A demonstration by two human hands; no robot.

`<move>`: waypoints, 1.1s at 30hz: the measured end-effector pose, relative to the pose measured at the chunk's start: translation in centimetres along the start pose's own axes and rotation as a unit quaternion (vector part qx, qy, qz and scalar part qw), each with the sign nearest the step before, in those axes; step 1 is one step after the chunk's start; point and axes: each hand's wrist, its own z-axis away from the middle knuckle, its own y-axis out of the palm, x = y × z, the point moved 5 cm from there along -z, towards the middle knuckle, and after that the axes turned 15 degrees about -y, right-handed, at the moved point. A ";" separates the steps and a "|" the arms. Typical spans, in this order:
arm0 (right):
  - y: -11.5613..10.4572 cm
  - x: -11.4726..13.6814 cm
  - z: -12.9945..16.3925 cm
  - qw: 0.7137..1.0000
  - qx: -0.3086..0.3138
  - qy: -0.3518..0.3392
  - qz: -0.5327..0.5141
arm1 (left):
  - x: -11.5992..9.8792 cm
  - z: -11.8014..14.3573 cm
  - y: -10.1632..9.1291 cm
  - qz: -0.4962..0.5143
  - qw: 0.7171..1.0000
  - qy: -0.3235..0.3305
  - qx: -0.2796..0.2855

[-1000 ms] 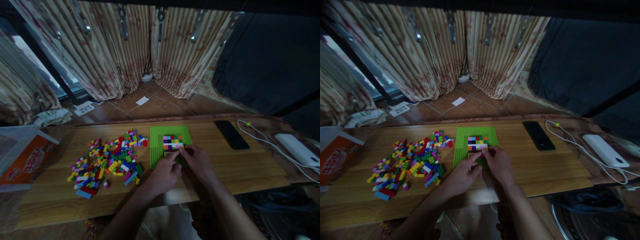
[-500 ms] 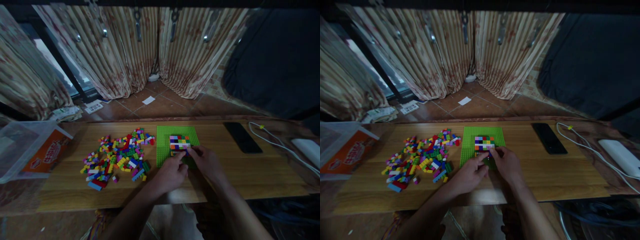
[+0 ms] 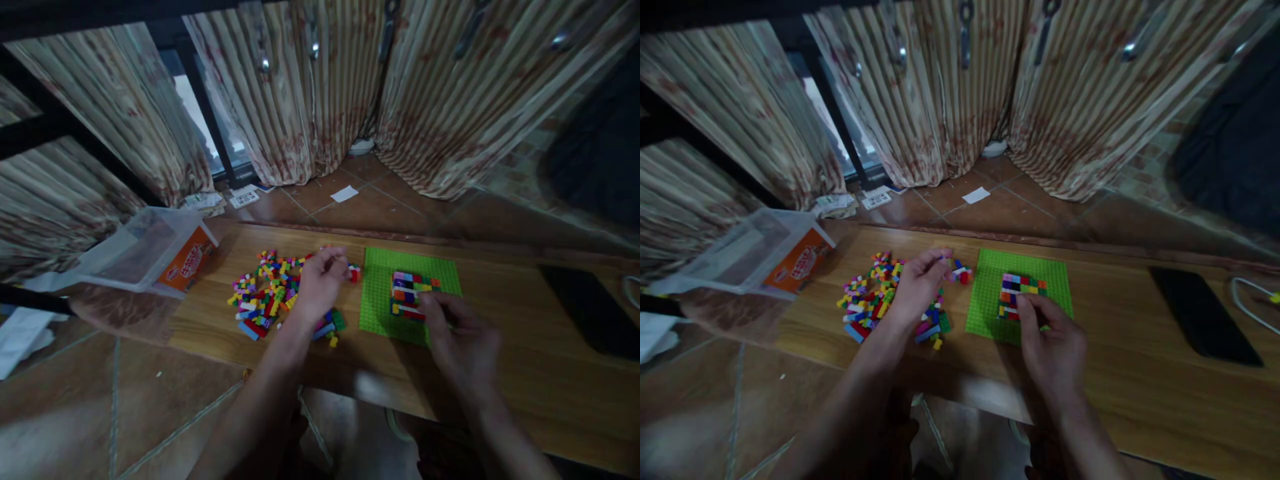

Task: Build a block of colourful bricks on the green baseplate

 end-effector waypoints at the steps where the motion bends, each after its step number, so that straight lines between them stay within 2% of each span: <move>1: 0.7 0.5 0.2 1.000 0.018 -0.023 -0.011 | -0.2 -0.2 -0.9 0.024 0.999 -0.006 -0.027; 5: 3.5 3.0 1.3 0.986 0.117 -0.112 -0.042 | -0.8 -0.7 -3.3 0.089 0.992 -0.009 -0.087; 9: 6.0 4.8 2.2 0.968 0.194 -0.147 -0.056 | -1.0 -0.8 -4.0 0.115 0.989 -0.005 -0.091; 15: 8.9 6.0 3.1 0.947 0.264 -0.179 -0.030 | -1.2 -0.4 -4.4 0.115 0.989 -0.011 -0.088; 20: 10.4 6.2 3.3 0.936 0.279 -0.215 0.006 | -0.9 -0.5 -4.5 0.106 0.990 -0.020 -0.088; 27: 11.7 6.0 3.1 0.940 0.273 -0.201 0.045 | -0.6 -0.5 -4.2 0.087 0.993 -0.029 -0.078; 33: 11.7 5.8 2.8 0.939 0.283 -0.189 0.053 | -0.5 -0.5 -4.3 0.080 0.993 -0.030 -0.084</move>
